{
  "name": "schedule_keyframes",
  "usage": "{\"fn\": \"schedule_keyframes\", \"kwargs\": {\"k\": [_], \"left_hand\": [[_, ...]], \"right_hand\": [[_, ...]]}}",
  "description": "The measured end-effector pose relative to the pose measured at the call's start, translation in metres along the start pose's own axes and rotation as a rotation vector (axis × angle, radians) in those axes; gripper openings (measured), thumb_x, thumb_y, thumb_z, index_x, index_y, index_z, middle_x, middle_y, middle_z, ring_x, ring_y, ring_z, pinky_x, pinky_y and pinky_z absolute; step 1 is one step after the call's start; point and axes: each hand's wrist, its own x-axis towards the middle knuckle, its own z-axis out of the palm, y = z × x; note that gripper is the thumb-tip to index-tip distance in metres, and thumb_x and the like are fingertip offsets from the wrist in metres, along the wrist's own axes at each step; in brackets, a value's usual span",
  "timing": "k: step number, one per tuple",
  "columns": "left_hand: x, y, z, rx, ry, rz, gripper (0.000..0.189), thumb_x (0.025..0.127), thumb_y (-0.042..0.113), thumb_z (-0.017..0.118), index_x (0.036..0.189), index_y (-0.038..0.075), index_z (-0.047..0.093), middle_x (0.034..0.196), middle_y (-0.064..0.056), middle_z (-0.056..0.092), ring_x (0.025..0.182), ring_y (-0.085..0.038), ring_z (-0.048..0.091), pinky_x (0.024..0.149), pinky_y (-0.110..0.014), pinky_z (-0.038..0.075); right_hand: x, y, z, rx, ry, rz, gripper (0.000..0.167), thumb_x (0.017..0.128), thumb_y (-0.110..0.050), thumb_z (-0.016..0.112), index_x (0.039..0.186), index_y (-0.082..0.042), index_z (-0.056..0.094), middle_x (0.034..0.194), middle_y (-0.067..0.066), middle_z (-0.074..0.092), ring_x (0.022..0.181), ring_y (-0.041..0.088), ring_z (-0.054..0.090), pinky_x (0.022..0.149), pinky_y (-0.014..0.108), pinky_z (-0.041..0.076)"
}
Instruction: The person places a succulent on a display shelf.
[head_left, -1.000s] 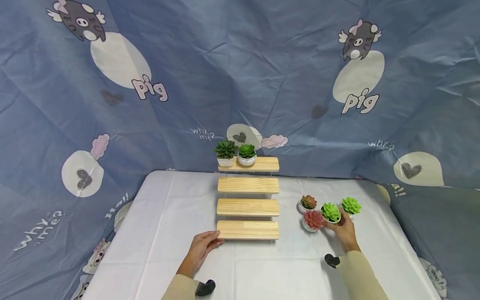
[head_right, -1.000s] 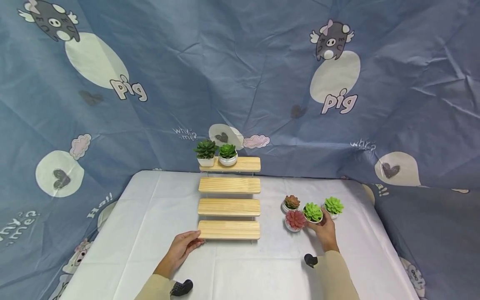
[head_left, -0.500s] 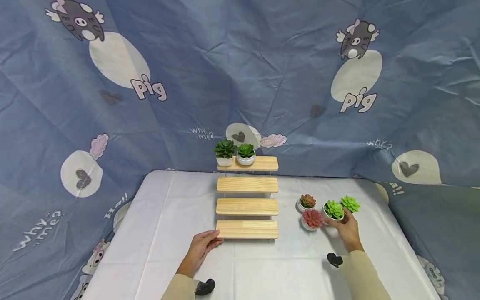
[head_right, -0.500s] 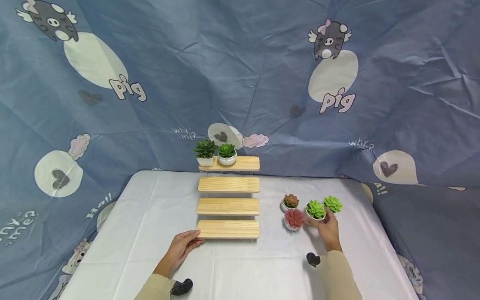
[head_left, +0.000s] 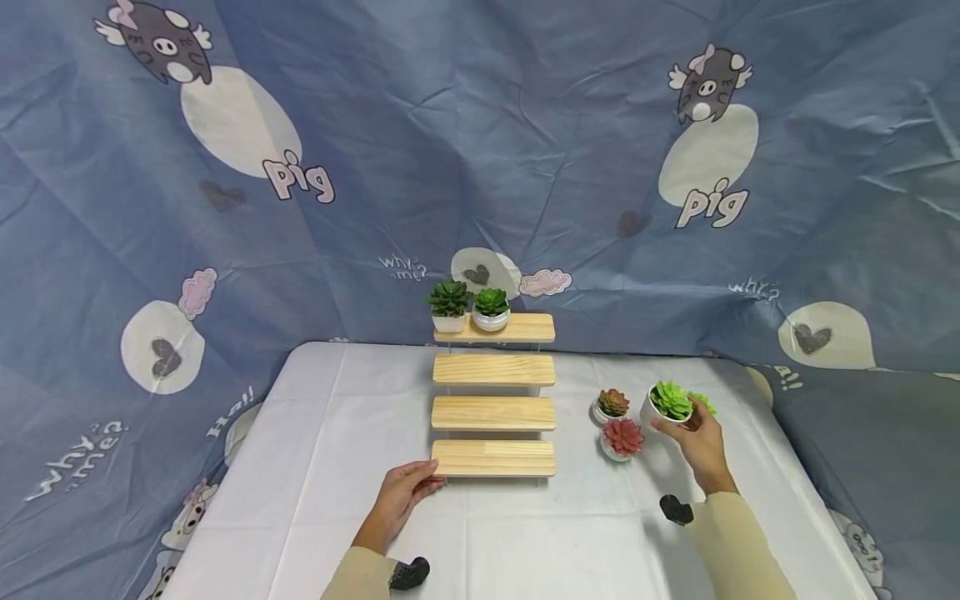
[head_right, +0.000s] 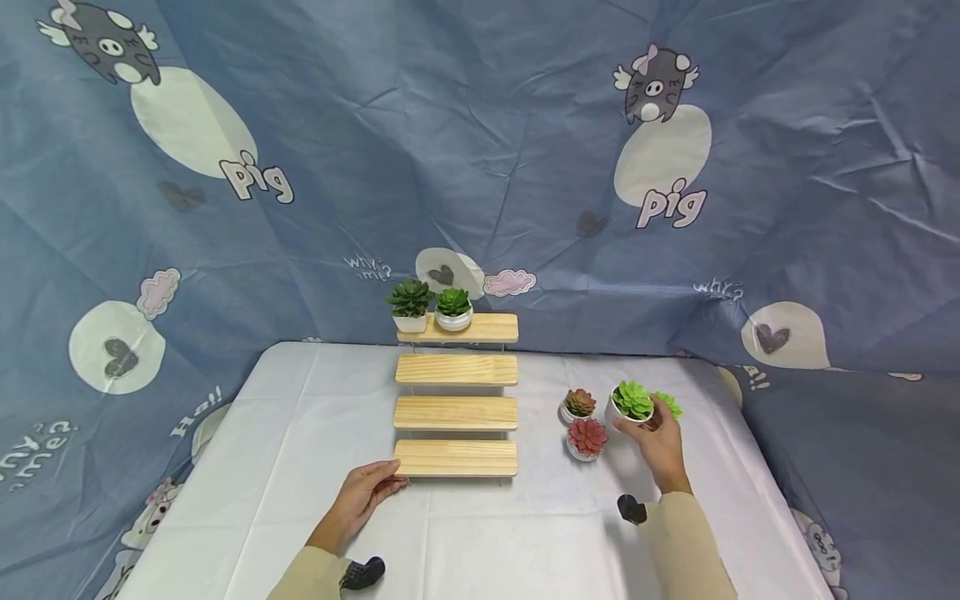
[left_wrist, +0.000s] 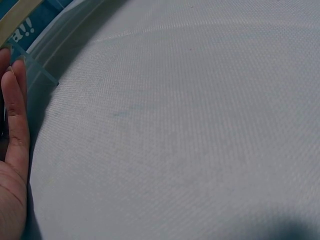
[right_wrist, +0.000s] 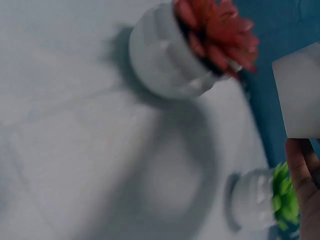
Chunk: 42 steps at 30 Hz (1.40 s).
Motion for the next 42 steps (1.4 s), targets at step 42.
{"fn": "schedule_keyframes", "kwargs": {"k": [42], "left_hand": [[0.0,-0.001,-0.002,-0.006,-0.02,0.014,0.02,0.091,0.012,0.067,0.101,-0.006,0.067,0.082,-0.007,0.07,0.079,-0.015,0.068,0.075,-0.022,0.057]], "right_hand": [[0.018,-0.125,0.081,0.092,-0.234,-0.293,0.076,0.083,-0.011,0.077,0.145,-0.004,0.035,0.136,0.018,0.05,0.116,0.027,0.053,0.087,0.02,0.05]]}}
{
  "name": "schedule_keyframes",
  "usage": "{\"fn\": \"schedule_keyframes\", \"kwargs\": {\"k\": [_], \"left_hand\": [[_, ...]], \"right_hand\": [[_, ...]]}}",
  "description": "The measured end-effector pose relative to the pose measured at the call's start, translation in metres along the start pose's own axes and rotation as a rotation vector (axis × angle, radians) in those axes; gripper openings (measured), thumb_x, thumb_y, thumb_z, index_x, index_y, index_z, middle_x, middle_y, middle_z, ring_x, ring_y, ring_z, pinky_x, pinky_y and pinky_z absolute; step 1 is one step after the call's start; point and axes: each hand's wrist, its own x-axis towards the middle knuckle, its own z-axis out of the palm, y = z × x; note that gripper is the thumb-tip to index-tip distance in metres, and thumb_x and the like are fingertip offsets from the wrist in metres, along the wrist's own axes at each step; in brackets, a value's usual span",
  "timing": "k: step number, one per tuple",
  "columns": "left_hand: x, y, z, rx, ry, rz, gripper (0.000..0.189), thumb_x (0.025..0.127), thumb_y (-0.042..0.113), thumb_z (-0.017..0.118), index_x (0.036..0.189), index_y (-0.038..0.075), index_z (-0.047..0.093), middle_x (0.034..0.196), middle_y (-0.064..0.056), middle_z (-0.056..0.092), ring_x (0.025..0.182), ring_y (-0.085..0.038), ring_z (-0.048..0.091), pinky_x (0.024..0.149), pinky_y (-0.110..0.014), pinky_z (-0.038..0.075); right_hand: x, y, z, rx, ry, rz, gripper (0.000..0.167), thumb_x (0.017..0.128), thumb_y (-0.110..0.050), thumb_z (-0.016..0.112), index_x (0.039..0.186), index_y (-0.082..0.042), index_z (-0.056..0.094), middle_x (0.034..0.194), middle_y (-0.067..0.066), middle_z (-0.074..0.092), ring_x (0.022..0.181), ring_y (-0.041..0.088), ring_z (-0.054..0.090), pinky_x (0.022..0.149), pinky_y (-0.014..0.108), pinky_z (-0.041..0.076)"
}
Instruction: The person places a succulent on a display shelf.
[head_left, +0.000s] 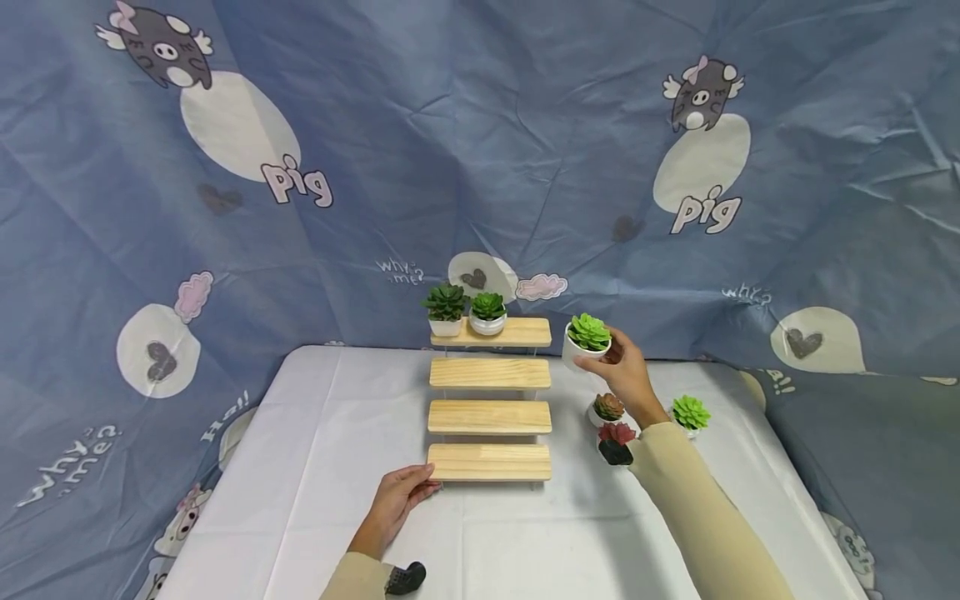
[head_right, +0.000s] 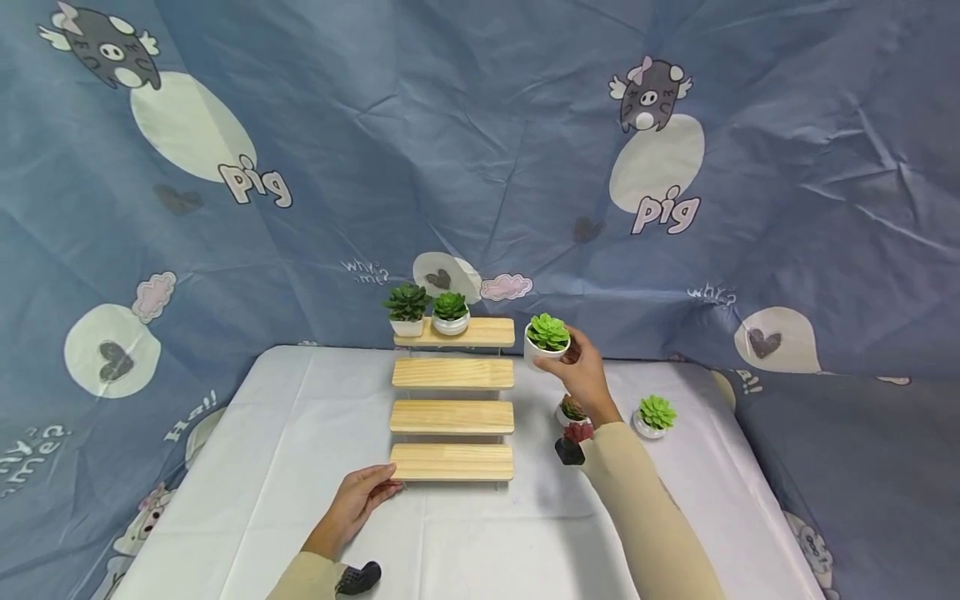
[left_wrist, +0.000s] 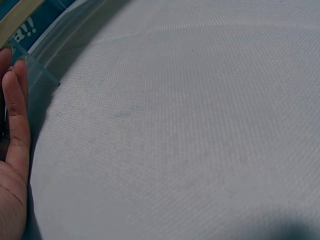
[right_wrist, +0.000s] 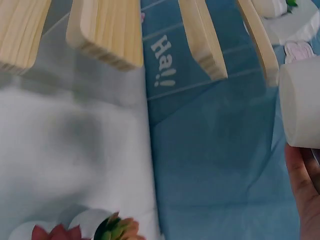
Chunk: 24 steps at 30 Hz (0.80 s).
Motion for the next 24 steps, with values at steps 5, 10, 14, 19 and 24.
{"fn": "schedule_keyframes", "kwargs": {"k": [5,10,14,19,24], "left_hand": [[0.001,-0.002,-0.001,0.0,0.005,-0.001,0.018,0.091,0.011,0.067,0.099,-0.006,0.067,0.081,-0.007,0.07,0.078,-0.015,0.068,0.074,-0.022,0.057],[0.002,-0.002,-0.001,0.02,0.022,-0.008,0.022,0.091,0.012,0.068,0.101,-0.007,0.067,0.081,-0.006,0.07,0.078,-0.014,0.068,0.072,-0.022,0.057],[0.003,0.0,-0.001,0.027,0.019,-0.007,0.025,0.091,0.014,0.068,0.104,-0.007,0.067,0.083,-0.006,0.07,0.079,-0.014,0.068,0.073,-0.022,0.057],[0.003,0.0,-0.001,0.019,0.008,-0.008,0.025,0.09,0.015,0.069,0.103,-0.007,0.067,0.083,-0.006,0.07,0.079,-0.014,0.068,0.073,-0.022,0.057],[0.002,-0.001,-0.002,0.022,-0.006,-0.009,0.029,0.089,0.017,0.071,0.104,-0.007,0.067,0.084,-0.006,0.071,0.08,-0.014,0.068,0.074,-0.023,0.057]], "right_hand": [[0.009,-0.008,0.013,0.012,0.015,-0.006,0.073,0.083,-0.008,0.076,0.144,-0.001,0.036,0.134,0.019,0.05,0.114,0.027,0.053,0.086,0.02,0.049],[0.022,-0.019,0.024,0.025,0.026,0.0,0.074,0.082,-0.012,0.078,0.143,-0.002,0.037,0.135,0.018,0.05,0.117,0.028,0.052,0.094,0.032,0.047],[0.033,-0.028,0.032,0.06,0.022,-0.029,0.073,0.081,-0.011,0.078,0.143,-0.003,0.039,0.134,0.017,0.051,0.118,0.029,0.052,0.1,0.039,0.045],[0.042,-0.036,0.043,0.043,0.011,-0.051,0.071,0.081,-0.012,0.079,0.141,-0.004,0.042,0.131,0.016,0.053,0.116,0.029,0.053,0.101,0.04,0.045],[0.048,-0.037,0.053,0.057,0.0,-0.058,0.069,0.081,-0.009,0.078,0.14,-0.002,0.043,0.129,0.017,0.054,0.116,0.03,0.053,0.102,0.04,0.044]]}}
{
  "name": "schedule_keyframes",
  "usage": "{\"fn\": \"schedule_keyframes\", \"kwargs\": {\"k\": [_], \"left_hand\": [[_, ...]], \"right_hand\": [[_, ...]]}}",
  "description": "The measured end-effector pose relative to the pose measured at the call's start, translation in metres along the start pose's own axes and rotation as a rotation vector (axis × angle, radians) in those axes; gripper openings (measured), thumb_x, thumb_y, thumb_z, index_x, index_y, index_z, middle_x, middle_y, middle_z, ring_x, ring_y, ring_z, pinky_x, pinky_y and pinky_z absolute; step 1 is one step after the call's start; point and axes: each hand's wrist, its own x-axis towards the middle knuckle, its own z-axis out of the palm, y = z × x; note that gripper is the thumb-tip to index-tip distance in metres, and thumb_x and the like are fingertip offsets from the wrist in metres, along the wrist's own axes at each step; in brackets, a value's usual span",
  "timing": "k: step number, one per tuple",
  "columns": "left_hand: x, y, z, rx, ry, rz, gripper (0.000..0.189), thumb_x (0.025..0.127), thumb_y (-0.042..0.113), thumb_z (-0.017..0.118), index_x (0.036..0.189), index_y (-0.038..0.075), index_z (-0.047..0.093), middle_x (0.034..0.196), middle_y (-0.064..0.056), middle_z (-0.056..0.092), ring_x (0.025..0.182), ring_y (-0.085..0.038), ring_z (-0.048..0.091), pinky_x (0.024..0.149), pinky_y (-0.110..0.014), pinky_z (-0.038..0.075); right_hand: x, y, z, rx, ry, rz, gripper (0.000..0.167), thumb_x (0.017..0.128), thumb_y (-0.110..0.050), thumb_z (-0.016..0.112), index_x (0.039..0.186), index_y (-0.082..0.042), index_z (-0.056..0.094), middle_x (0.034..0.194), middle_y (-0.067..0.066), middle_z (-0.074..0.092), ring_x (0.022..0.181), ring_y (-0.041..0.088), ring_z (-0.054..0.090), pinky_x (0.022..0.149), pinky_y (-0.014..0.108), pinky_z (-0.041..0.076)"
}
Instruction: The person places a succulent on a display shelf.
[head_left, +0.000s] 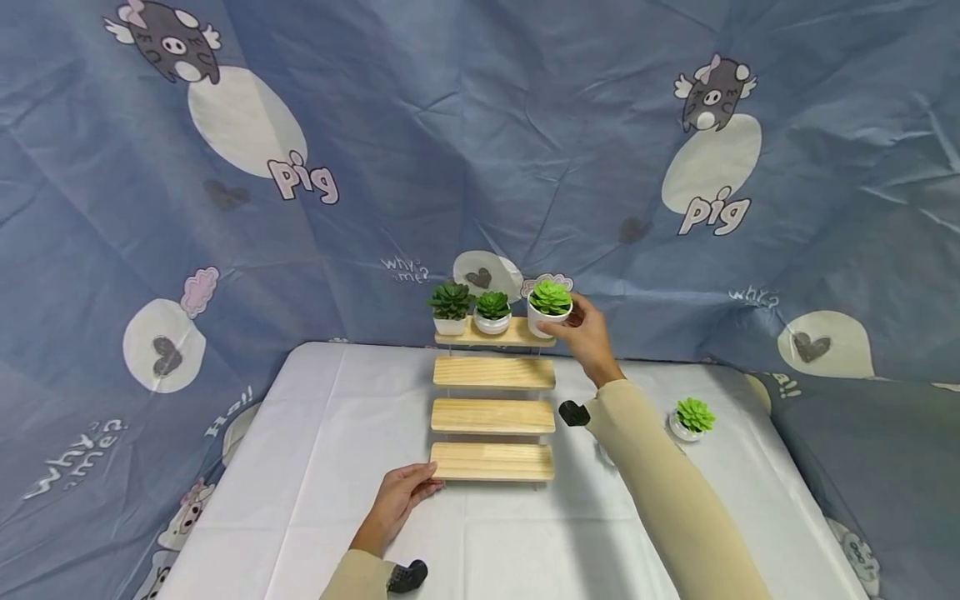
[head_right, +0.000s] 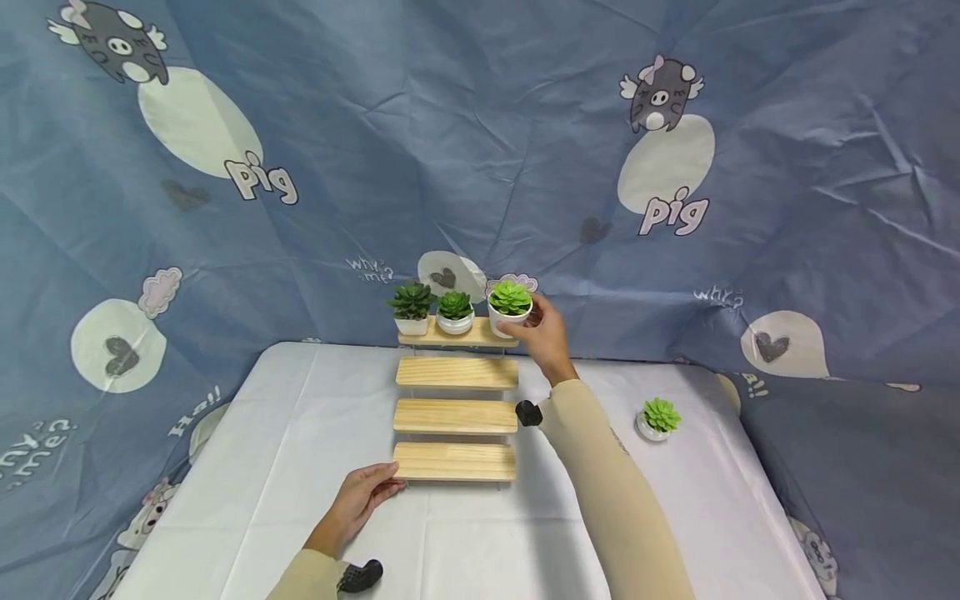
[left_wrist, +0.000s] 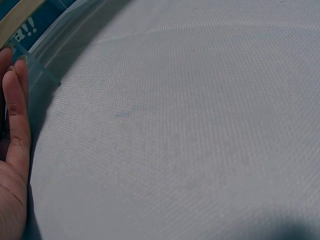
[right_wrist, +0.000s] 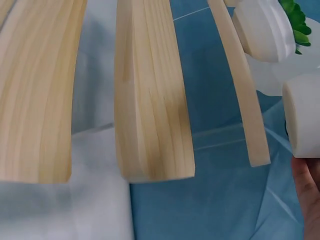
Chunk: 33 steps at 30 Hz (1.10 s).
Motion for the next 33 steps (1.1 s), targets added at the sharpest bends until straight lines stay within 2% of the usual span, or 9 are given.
{"fn": "schedule_keyframes", "kwargs": {"k": [6,12,21,33], "left_hand": [[0.0,0.001,0.0,-0.003,0.004,-0.002,0.029,0.088,0.015,0.071,0.104,-0.008,0.067,0.083,-0.007,0.07,0.079,-0.015,0.069,0.075,-0.023,0.057],[-0.001,0.001,0.0,-0.003,0.011,0.0,0.027,0.09,0.013,0.069,0.104,-0.009,0.066,0.083,-0.007,0.07,0.079,-0.015,0.069,0.074,-0.023,0.057],[-0.002,0.002,0.001,-0.007,0.002,0.012,0.027,0.091,0.012,0.068,0.105,-0.01,0.065,0.082,-0.007,0.071,0.078,-0.015,0.069,0.074,-0.022,0.057],[-0.002,0.002,0.001,-0.01,0.008,-0.002,0.025,0.091,0.013,0.067,0.104,-0.008,0.066,0.084,-0.007,0.071,0.079,-0.015,0.069,0.075,-0.022,0.057]], "right_hand": [[0.006,0.004,0.008,0.037,0.031,0.01,0.068,0.079,-0.005,0.079,0.138,-0.002,0.046,0.128,0.018,0.055,0.115,0.03,0.054,0.1,0.039,0.045],[0.01,0.012,0.012,0.02,0.037,0.028,0.07,0.078,-0.006,0.079,0.139,-0.002,0.045,0.127,0.018,0.055,0.111,0.028,0.054,0.098,0.038,0.046],[0.012,0.013,0.016,0.045,0.004,0.022,0.074,0.079,-0.002,0.078,0.142,0.0,0.04,0.133,0.019,0.051,0.122,0.031,0.051,0.105,0.037,0.042],[0.015,0.013,0.025,0.049,-0.001,0.014,0.075,0.08,-0.002,0.077,0.145,-0.003,0.038,0.136,0.018,0.05,0.125,0.029,0.05,0.106,0.035,0.042]]}}
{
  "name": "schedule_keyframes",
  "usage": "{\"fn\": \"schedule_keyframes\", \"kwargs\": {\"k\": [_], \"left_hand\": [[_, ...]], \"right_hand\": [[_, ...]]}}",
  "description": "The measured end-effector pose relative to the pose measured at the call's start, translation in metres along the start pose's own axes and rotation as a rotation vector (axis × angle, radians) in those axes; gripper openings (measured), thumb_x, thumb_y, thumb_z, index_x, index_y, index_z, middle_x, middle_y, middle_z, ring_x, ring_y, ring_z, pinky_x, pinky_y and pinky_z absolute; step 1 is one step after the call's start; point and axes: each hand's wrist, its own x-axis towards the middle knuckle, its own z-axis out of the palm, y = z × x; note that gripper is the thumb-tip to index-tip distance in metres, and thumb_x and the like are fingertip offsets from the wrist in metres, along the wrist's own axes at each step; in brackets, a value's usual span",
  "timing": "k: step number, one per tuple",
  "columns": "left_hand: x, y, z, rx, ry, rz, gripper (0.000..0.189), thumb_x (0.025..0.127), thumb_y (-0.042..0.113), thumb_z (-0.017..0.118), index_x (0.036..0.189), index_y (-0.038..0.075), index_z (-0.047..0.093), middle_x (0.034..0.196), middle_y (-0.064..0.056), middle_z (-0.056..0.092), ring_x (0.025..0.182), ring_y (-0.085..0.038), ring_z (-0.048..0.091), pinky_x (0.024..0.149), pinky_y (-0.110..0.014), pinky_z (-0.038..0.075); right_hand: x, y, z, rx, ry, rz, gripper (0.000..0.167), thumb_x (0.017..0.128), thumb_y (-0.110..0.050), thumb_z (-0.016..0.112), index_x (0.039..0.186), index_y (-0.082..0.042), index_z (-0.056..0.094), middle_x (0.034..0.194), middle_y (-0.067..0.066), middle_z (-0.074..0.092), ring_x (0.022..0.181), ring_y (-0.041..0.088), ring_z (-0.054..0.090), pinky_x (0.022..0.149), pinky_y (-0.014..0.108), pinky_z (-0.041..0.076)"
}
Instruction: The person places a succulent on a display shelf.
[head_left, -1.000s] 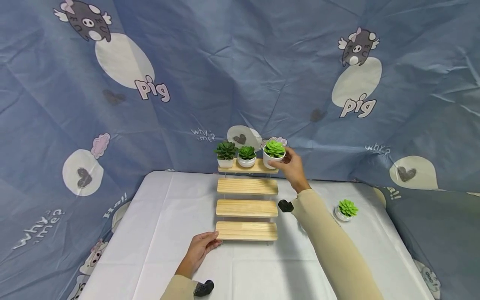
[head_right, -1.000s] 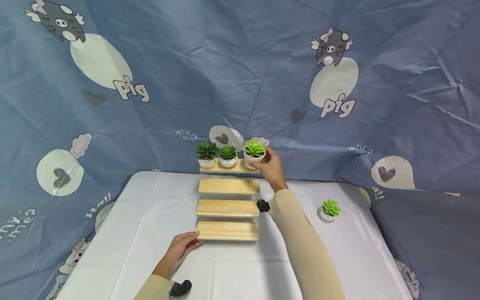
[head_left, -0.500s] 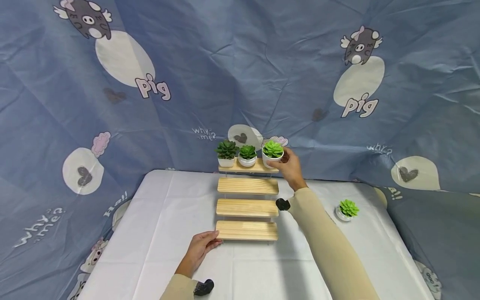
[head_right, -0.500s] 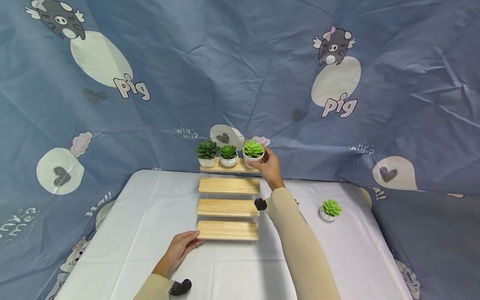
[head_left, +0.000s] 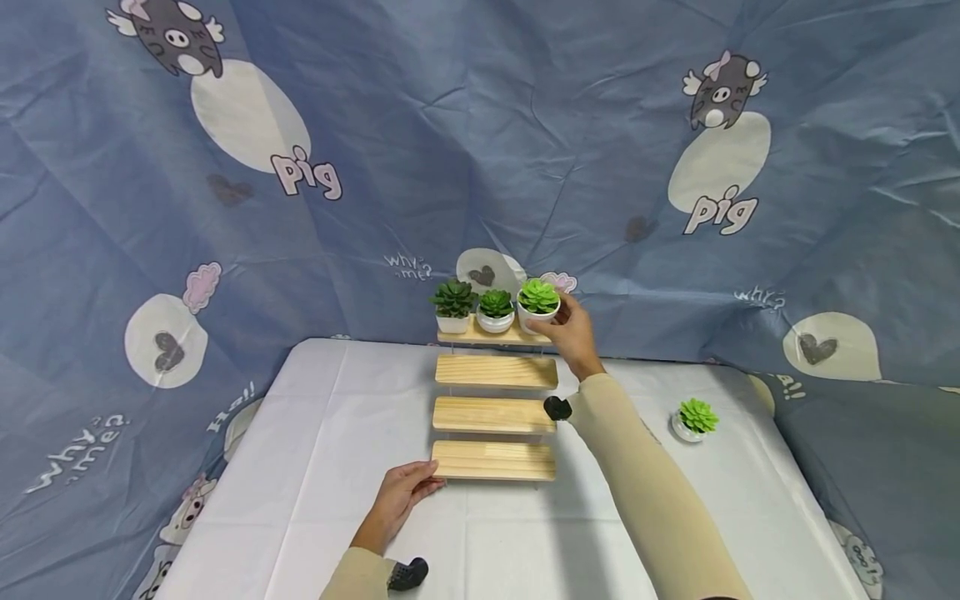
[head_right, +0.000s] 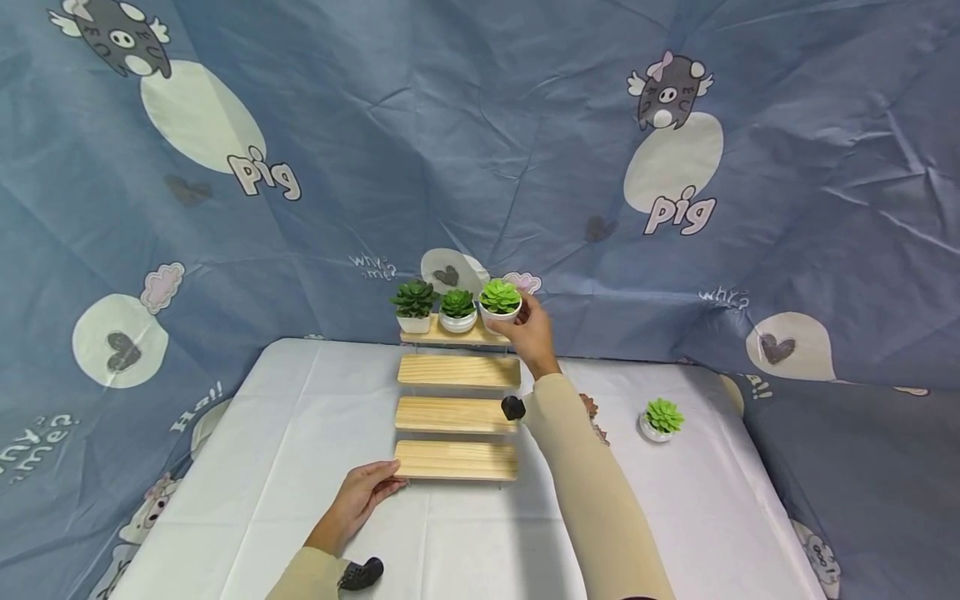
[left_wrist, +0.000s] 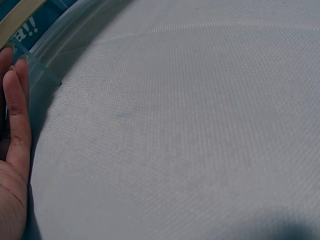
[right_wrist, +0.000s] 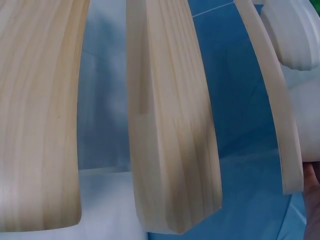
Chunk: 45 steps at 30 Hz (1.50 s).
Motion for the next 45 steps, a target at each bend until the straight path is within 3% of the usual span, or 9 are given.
{"fn": "schedule_keyframes", "kwargs": {"k": [8,18,25,31,34,39,45], "left_hand": [[-0.001,0.0,0.001,0.004,0.002,-0.003,0.024,0.091,0.013,0.068,0.103,-0.007,0.067,0.083,-0.007,0.071,0.078,-0.015,0.069,0.073,-0.022,0.057],[-0.001,0.002,0.0,0.009,0.002,0.002,0.024,0.091,0.012,0.068,0.103,-0.008,0.066,0.083,-0.007,0.071,0.078,-0.015,0.069,0.073,-0.022,0.057],[0.0,0.0,-0.003,0.001,-0.002,0.001,0.024,0.09,0.013,0.068,0.103,-0.008,0.067,0.083,-0.008,0.071,0.08,-0.016,0.069,0.074,-0.022,0.057],[0.003,-0.001,-0.001,0.0,-0.005,-0.003,0.02,0.089,0.013,0.069,0.098,-0.004,0.068,0.082,-0.007,0.07,0.079,-0.015,0.069,0.073,-0.022,0.057],[0.002,-0.001,-0.001,-0.001,0.003,0.003,0.018,0.09,0.012,0.069,0.098,-0.005,0.068,0.081,-0.007,0.07,0.078,-0.015,0.068,0.072,-0.022,0.057],[0.002,-0.001,-0.001,0.005,0.008,0.006,0.02,0.09,0.011,0.068,0.099,-0.007,0.068,0.081,-0.007,0.07,0.077,-0.015,0.068,0.072,-0.022,0.057],[0.004,-0.002,0.0,0.001,0.007,0.002,0.02,0.09,0.01,0.067,0.1,-0.007,0.067,0.08,-0.007,0.07,0.077,-0.015,0.068,0.072,-0.021,0.057]], "right_hand": [[-0.012,0.002,-0.01,0.043,0.007,-0.011,0.076,0.08,0.001,0.076,0.145,-0.002,0.037,0.137,0.02,0.048,0.127,0.03,0.048,0.107,0.033,0.04],[-0.043,0.023,-0.047,0.044,0.036,-0.016,0.073,0.083,-0.003,0.075,0.144,0.002,0.035,0.139,0.024,0.046,0.131,0.04,0.041,0.11,0.039,0.037],[-0.067,0.043,-0.08,-0.037,0.052,0.063,0.06,0.088,-0.015,0.073,0.139,-0.002,0.045,0.139,0.019,0.048,0.13,0.032,0.043,0.108,0.045,0.038],[-0.088,0.065,-0.108,-0.08,0.047,0.137,0.063,0.087,-0.024,0.074,0.139,-0.003,0.044,0.141,0.018,0.046,0.132,0.032,0.041,0.107,0.047,0.038],[-0.098,0.079,-0.116,-0.097,0.044,0.146,0.061,0.088,-0.02,0.073,0.14,-0.004,0.044,0.14,0.018,0.046,0.131,0.032,0.041,0.105,0.035,0.04],[-0.117,0.104,-0.129,-0.084,0.072,0.178,0.064,0.086,-0.021,0.075,0.14,-0.007,0.044,0.14,0.014,0.046,0.13,0.033,0.04,0.091,0.016,0.043],[-0.133,0.124,-0.135,-0.059,0.102,0.194,0.074,0.082,-0.014,0.078,0.143,-0.003,0.037,0.143,0.019,0.041,0.13,0.033,0.038,0.105,0.037,0.035]]}}
